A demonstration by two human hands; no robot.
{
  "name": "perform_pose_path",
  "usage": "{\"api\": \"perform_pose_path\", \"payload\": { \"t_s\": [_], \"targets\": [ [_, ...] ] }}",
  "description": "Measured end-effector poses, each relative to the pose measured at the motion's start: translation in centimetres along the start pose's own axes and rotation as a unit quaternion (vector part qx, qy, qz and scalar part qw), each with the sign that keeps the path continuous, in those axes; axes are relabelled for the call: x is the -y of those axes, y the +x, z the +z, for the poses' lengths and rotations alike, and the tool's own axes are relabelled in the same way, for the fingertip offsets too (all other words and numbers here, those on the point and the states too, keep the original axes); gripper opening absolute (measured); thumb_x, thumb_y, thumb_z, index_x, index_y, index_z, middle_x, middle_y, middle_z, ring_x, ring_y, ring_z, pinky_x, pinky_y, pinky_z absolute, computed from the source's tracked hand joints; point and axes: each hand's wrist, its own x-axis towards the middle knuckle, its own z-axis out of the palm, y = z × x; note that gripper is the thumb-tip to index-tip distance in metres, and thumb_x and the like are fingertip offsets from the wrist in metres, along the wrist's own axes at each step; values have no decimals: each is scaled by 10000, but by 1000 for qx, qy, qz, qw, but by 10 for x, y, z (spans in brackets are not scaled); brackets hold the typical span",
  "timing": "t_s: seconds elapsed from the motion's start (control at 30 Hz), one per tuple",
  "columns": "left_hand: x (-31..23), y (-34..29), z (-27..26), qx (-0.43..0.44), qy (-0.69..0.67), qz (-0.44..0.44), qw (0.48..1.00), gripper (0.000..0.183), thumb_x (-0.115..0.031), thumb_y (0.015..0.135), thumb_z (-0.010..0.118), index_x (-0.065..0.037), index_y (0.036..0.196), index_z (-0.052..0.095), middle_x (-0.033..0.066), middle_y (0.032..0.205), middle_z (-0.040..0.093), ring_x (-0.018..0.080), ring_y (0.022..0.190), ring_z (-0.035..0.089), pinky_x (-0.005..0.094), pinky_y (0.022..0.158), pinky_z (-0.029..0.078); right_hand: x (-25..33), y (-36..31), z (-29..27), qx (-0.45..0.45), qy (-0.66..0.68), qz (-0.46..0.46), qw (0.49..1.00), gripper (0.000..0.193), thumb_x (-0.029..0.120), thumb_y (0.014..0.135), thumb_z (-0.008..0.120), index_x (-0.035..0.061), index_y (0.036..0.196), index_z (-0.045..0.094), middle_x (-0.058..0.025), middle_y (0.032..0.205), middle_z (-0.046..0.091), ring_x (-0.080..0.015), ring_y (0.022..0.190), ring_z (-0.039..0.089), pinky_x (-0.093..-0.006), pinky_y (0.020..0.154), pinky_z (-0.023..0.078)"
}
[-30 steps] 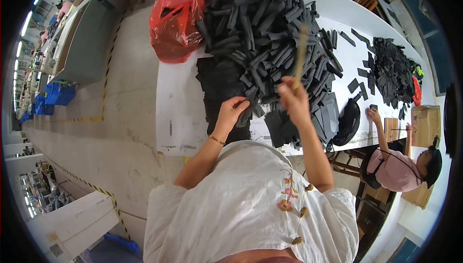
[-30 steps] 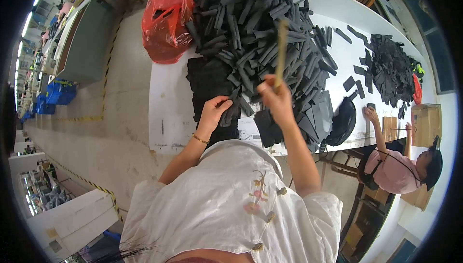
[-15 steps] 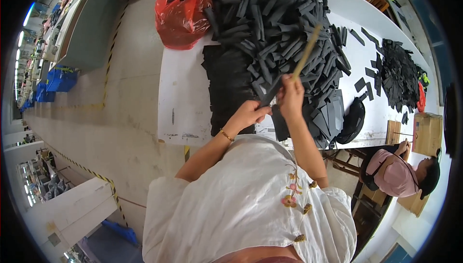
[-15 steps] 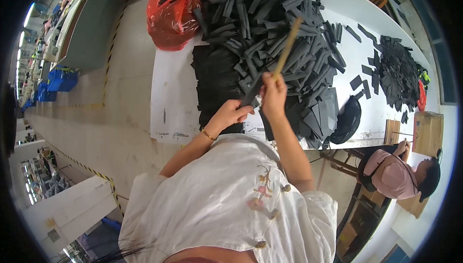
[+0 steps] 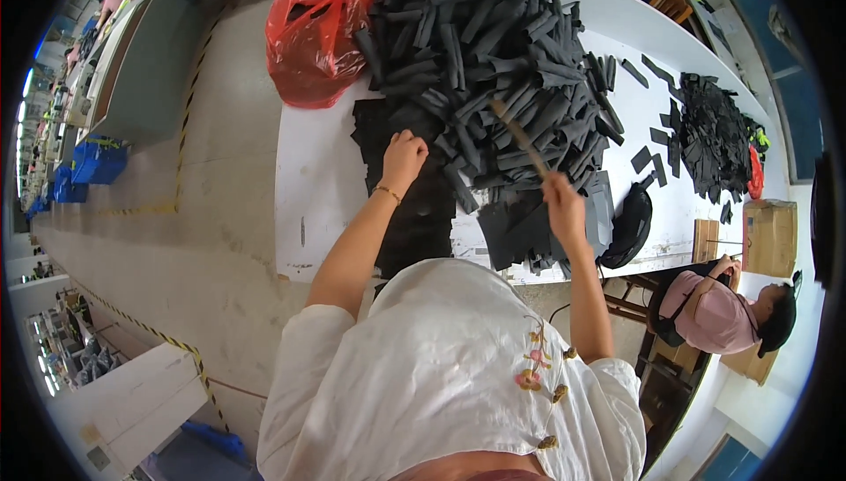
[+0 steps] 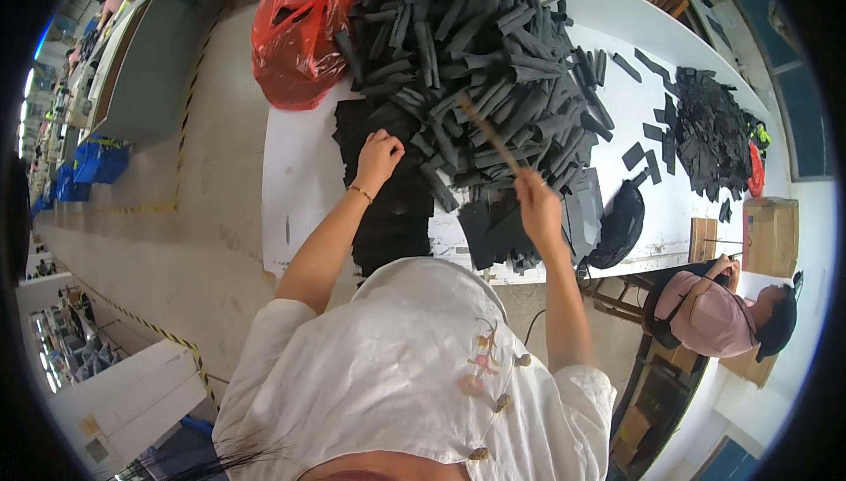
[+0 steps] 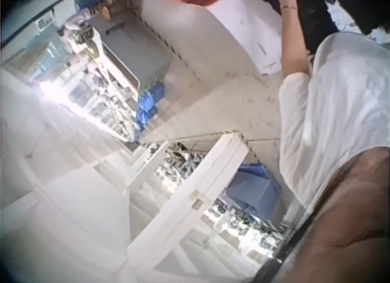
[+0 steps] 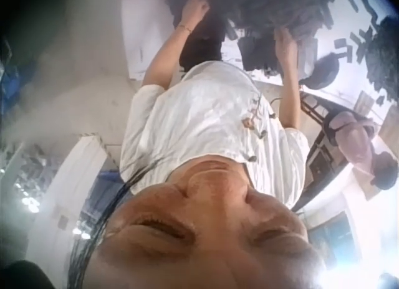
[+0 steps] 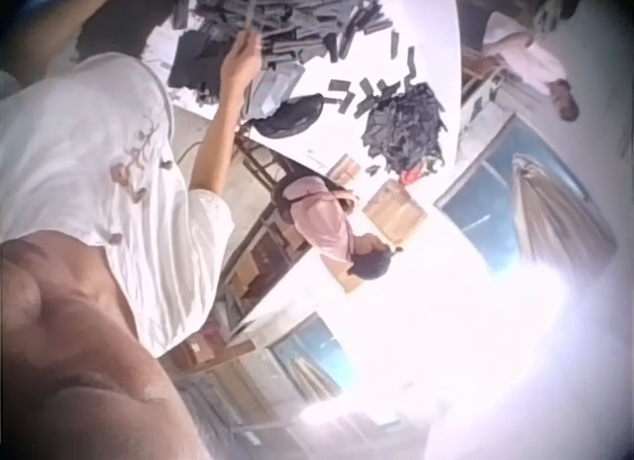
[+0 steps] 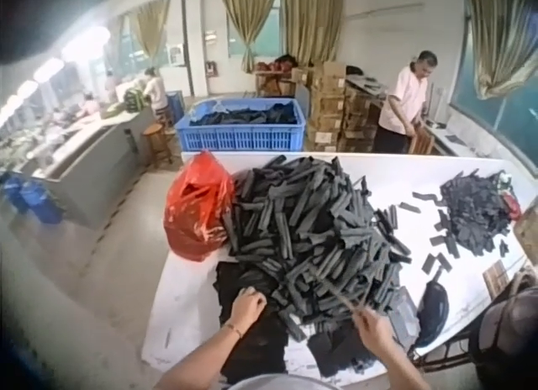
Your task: The worker applies glue to small black foam strips using a wooden stick and organizes them on a table.
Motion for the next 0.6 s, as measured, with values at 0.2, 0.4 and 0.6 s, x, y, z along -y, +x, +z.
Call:
{"api": "perform_pose_path", "payload": {
  "t_s": [0.2,0.4,0.6],
  "targets": [
    [-8,7,-33,56,-154,-28,986,105,-161,789,708,-86,862,707,64,884,578,252,893,540,340,807,451,8,-12,-9,65,-70,-91,991,200,176,873,625,63,1028,682,-121,869,669,-331,754,643,-378,647,512],
    [-19,15,-43,41,-177,49,982,83,-191,781,713,-122,827,711,35,858,574,242,870,527,358,824,430,11,-1,-9,128,-133,-145,972,211,194,872,600,94,1039,683,-114,878,679,-311,779,653,-394,655,518],
    [-86,-8,-69,82,-96,105,986,80,-227,732,738,-166,772,704,13,1033,536,264,1120,452,445,944,347,11,-3,68,141,-11,-162,977,244,209,895,554,113,1100,645,-166,881,669,-360,746,647,-442,647,517]
  ]
}}
